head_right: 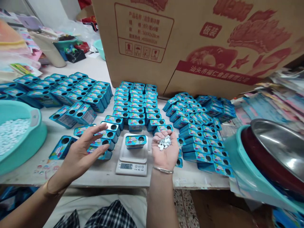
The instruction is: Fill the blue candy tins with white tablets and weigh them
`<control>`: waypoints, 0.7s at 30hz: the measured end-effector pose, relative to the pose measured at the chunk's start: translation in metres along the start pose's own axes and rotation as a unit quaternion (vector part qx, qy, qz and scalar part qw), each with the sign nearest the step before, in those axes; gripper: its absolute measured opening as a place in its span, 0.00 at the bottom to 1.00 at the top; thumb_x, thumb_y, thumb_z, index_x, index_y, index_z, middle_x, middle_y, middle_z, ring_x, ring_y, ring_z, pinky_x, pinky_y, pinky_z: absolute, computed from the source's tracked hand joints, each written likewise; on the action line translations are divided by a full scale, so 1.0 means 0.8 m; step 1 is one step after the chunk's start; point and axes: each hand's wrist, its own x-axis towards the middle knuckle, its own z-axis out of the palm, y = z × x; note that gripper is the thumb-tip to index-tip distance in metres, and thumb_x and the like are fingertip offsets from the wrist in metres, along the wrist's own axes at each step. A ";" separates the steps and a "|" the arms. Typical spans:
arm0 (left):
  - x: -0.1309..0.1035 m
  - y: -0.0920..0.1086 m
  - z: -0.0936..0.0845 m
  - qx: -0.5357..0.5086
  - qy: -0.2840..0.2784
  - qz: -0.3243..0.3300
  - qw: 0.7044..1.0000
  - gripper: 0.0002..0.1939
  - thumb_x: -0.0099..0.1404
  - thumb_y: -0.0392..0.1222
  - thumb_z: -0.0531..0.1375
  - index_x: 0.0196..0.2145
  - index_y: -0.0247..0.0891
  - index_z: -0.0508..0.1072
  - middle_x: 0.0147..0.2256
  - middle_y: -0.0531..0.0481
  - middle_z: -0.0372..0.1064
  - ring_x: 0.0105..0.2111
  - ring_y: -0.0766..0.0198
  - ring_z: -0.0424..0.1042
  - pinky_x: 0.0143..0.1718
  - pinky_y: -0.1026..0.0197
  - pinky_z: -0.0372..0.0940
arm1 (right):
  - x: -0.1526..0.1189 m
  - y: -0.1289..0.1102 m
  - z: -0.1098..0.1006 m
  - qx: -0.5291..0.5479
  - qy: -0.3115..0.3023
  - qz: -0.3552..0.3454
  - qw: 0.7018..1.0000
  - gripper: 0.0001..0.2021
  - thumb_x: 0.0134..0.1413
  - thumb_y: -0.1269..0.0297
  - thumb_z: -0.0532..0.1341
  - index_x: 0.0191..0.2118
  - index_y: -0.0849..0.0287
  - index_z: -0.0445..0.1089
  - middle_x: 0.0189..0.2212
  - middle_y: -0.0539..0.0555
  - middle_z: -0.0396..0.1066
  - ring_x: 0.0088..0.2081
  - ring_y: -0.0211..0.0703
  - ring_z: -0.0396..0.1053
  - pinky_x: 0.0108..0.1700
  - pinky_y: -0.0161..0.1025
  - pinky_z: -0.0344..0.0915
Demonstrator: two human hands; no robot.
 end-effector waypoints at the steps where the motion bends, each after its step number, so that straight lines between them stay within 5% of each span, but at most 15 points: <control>1: 0.000 -0.001 0.001 0.003 -0.007 0.000 1.000 0.27 0.65 0.44 0.60 0.60 0.49 0.60 0.59 0.48 0.59 0.59 0.54 0.61 0.58 0.51 0.63 | 0.000 0.000 0.000 0.000 0.001 0.001 1.000 0.11 0.64 0.63 0.48 0.31 0.59 0.61 0.23 0.46 0.59 0.24 0.32 0.59 0.24 0.29 0.61; 8: 0.003 0.003 0.028 0.060 -0.055 0.044 0.996 0.29 0.66 0.44 0.58 0.62 0.46 0.56 0.61 0.45 0.56 0.61 0.53 0.57 0.61 0.48 0.58 | -0.001 0.008 0.007 -0.010 0.043 -0.020 0.999 0.13 0.64 0.63 0.48 0.30 0.58 0.63 0.22 0.46 0.61 0.23 0.31 0.61 0.25 0.29 0.64; 12: 0.014 -0.001 0.070 0.179 -0.094 0.095 0.975 0.36 0.62 0.42 0.61 0.64 0.38 0.50 0.62 0.38 0.54 0.63 0.47 0.53 0.61 0.42 0.55 | 0.000 0.017 0.007 -0.040 0.117 -0.053 0.991 0.12 0.63 0.64 0.51 0.29 0.58 0.65 0.24 0.47 0.66 0.28 0.33 0.68 0.38 0.39 0.73; 15: 0.026 -0.006 0.095 0.202 -0.104 0.069 0.971 0.27 0.62 0.39 0.60 0.57 0.36 0.59 0.54 0.38 0.64 0.55 0.46 0.65 0.52 0.44 0.64 | -0.003 0.017 0.001 -0.045 0.139 -0.059 0.988 0.11 0.62 0.66 0.52 0.28 0.58 0.66 0.27 0.48 0.70 0.32 0.34 0.71 0.47 0.45 0.72; 21: 0.049 0.035 0.081 0.126 -0.074 0.082 0.986 0.13 0.61 0.36 0.59 0.45 0.40 0.68 0.40 0.49 0.66 0.41 0.59 0.70 0.41 0.58 0.66 | -0.012 0.014 -0.011 -0.052 0.164 -0.064 0.983 0.10 0.61 0.64 0.54 0.30 0.58 0.68 0.31 0.51 0.75 0.39 0.39 0.75 0.46 0.45 0.73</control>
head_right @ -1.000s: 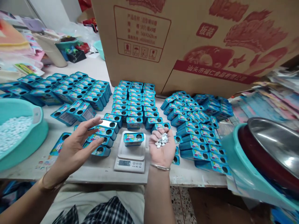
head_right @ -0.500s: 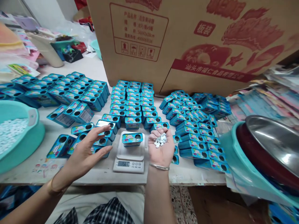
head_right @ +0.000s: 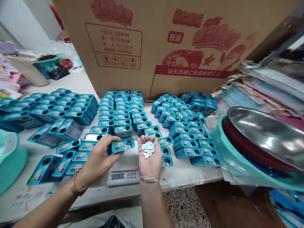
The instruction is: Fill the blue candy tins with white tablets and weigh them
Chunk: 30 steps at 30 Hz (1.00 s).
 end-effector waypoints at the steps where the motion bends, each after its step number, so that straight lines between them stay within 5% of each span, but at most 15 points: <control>1: 0.006 0.011 -0.010 0.005 0.004 0.026 1.000 0.14 0.61 0.35 0.59 0.46 0.41 0.68 0.40 0.49 0.66 0.41 0.60 0.69 0.41 0.59 0.66 | 0.000 0.002 -0.001 -0.002 0.001 0.007 1.000 0.09 0.61 0.64 0.54 0.31 0.58 0.68 0.31 0.52 0.75 0.39 0.40 0.75 0.44 0.44 0.73; 6: 0.042 0.049 -0.028 0.113 -0.077 0.150 0.979 0.20 0.59 0.31 0.57 0.49 0.43 0.69 0.41 0.48 0.64 0.40 0.59 0.68 0.42 0.57 0.65 | 0.008 0.021 -0.001 0.018 -0.015 0.069 0.997 0.09 0.62 0.67 0.53 0.36 0.59 0.70 0.32 0.52 0.76 0.34 0.38 0.75 0.36 0.39 0.73; 10: 0.056 0.047 -0.019 0.168 -0.156 0.135 0.964 0.18 0.60 0.31 0.55 0.48 0.43 0.70 0.40 0.47 0.64 0.38 0.58 0.68 0.39 0.57 0.65 | 0.013 0.032 0.001 0.044 -0.007 0.101 0.994 0.10 0.62 0.68 0.53 0.37 0.61 0.71 0.31 0.53 0.76 0.35 0.39 0.75 0.37 0.39 0.73; 22: 0.049 0.053 -0.032 0.211 -0.147 0.139 0.956 0.16 0.60 0.32 0.55 0.45 0.43 0.71 0.39 0.47 0.64 0.38 0.58 0.68 0.38 0.57 0.64 | 0.007 0.034 0.006 0.046 -0.010 0.124 0.991 0.10 0.63 0.66 0.53 0.36 0.61 0.70 0.33 0.55 0.76 0.37 0.40 0.75 0.39 0.41 0.73; 30: 0.027 0.025 -0.035 0.069 -0.055 0.041 0.995 0.17 0.62 0.42 0.61 0.49 0.45 0.69 0.45 0.49 0.68 0.43 0.57 0.71 0.43 0.56 0.66 | 0.001 0.008 0.008 0.043 -0.017 0.101 0.994 0.11 0.64 0.67 0.51 0.34 0.59 0.69 0.29 0.50 0.73 0.33 0.36 0.73 0.36 0.38 0.72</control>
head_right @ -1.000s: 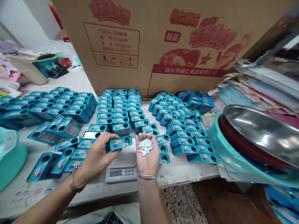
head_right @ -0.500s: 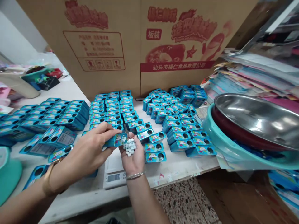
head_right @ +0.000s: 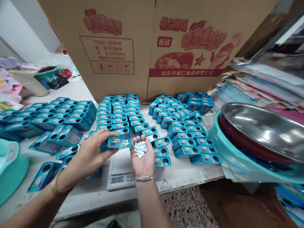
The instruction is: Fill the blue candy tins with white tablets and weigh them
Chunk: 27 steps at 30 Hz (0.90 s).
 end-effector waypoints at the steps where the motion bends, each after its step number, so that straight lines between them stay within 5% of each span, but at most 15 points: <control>1: -0.007 -0.006 0.008 -0.035 0.017 -0.021 0.999 0.17 0.62 0.44 0.61 0.49 0.44 0.68 0.44 0.49 0.69 0.43 0.57 0.71 0.45 0.55 0.66 | -0.001 -0.006 0.000 -0.004 -0.015 -0.006 1.000 0.10 0.63 0.67 0.52 0.34 0.59 0.69 0.28 0.50 0.72 0.32 0.35 0.72 0.33 0.36 0.71; 6: -0.034 -0.037 0.062 -0.171 0.039 -0.103 0.979 0.17 0.62 0.41 0.61 0.49 0.42 0.67 0.44 0.49 0.72 0.43 0.57 0.73 0.46 0.54 0.68 | -0.001 -0.033 -0.007 -0.018 -0.094 -0.030 0.995 0.04 0.58 0.67 0.57 0.32 0.58 0.65 0.26 0.47 0.66 0.25 0.31 0.65 0.25 0.29 0.63; 10: -0.046 -0.050 0.081 -0.165 0.027 -0.092 0.982 0.21 0.62 0.38 0.60 0.53 0.40 0.65 0.50 0.45 0.70 0.50 0.54 0.71 0.52 0.48 0.66 | -0.003 -0.042 -0.011 -0.008 -0.140 -0.017 0.990 0.03 0.57 0.68 0.57 0.32 0.58 0.62 0.25 0.45 0.62 0.23 0.29 0.61 0.23 0.26 0.60; 15: -0.064 -0.043 0.041 -0.166 0.104 -0.053 0.979 0.34 0.65 0.39 0.58 0.65 0.43 0.50 0.64 0.42 0.52 0.63 0.53 0.54 0.62 0.45 0.56 | -0.005 -0.040 -0.010 -0.010 -0.171 0.003 0.985 0.04 0.59 0.68 0.55 0.32 0.57 0.60 0.23 0.44 0.59 0.20 0.30 0.58 0.20 0.27 0.56; 20: -0.093 -0.037 -0.003 -0.224 0.217 -0.108 0.944 0.29 0.64 0.42 0.61 0.61 0.45 0.58 0.57 0.45 0.63 0.57 0.54 0.65 0.59 0.47 0.62 | -0.005 -0.032 0.001 -0.043 -0.198 -0.016 0.979 0.09 0.63 0.63 0.53 0.30 0.57 0.59 0.21 0.43 0.55 0.18 0.30 0.55 0.17 0.28 0.52; 27: -0.131 -0.056 -0.002 -0.270 0.246 -0.174 0.915 0.25 0.62 0.43 0.63 0.56 0.44 0.65 0.52 0.46 0.68 0.52 0.54 0.70 0.56 0.49 0.65 | -0.006 -0.018 0.023 -0.079 -0.217 -0.041 0.972 0.13 0.65 0.60 0.50 0.28 0.57 0.58 0.19 0.42 0.52 0.17 0.30 0.51 0.16 0.28 0.48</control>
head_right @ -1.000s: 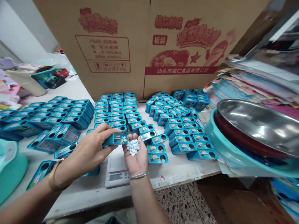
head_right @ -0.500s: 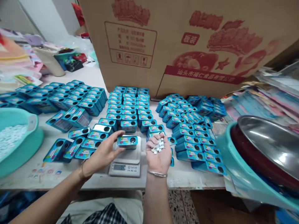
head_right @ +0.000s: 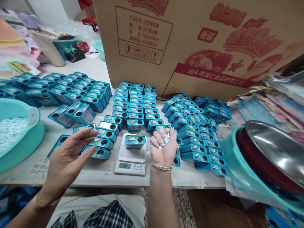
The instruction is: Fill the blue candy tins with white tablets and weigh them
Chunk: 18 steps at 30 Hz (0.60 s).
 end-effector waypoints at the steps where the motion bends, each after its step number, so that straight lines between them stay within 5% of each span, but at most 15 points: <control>1: -0.002 -0.003 0.000 -0.001 -0.001 -0.003 1.000 0.25 0.62 0.43 0.63 0.56 0.44 0.65 0.52 0.47 0.69 0.52 0.55 0.70 0.56 0.50 0.66 | 0.001 0.002 0.002 -0.009 0.000 0.000 1.000 0.13 0.64 0.60 0.51 0.28 0.57 0.58 0.19 0.42 0.52 0.17 0.30 0.51 0.16 0.28 0.48; 9: -0.013 -0.016 0.011 0.004 -0.057 -0.013 0.998 0.24 0.64 0.43 0.62 0.57 0.48 0.64 0.53 0.49 0.67 0.52 0.57 0.69 0.56 0.52 0.65 | 0.011 0.017 0.013 -0.072 0.022 -0.019 0.997 0.13 0.63 0.58 0.54 0.27 0.57 0.57 0.18 0.41 0.51 0.16 0.30 0.51 0.16 0.28 0.48; 18: -0.003 -0.014 0.029 0.070 -0.116 0.059 0.989 0.25 0.65 0.41 0.61 0.59 0.49 0.61 0.55 0.49 0.65 0.55 0.58 0.66 0.56 0.54 0.63 | 0.013 0.012 0.012 -0.073 0.020 -0.024 0.997 0.13 0.63 0.59 0.53 0.27 0.57 0.57 0.18 0.41 0.51 0.16 0.30 0.51 0.16 0.28 0.47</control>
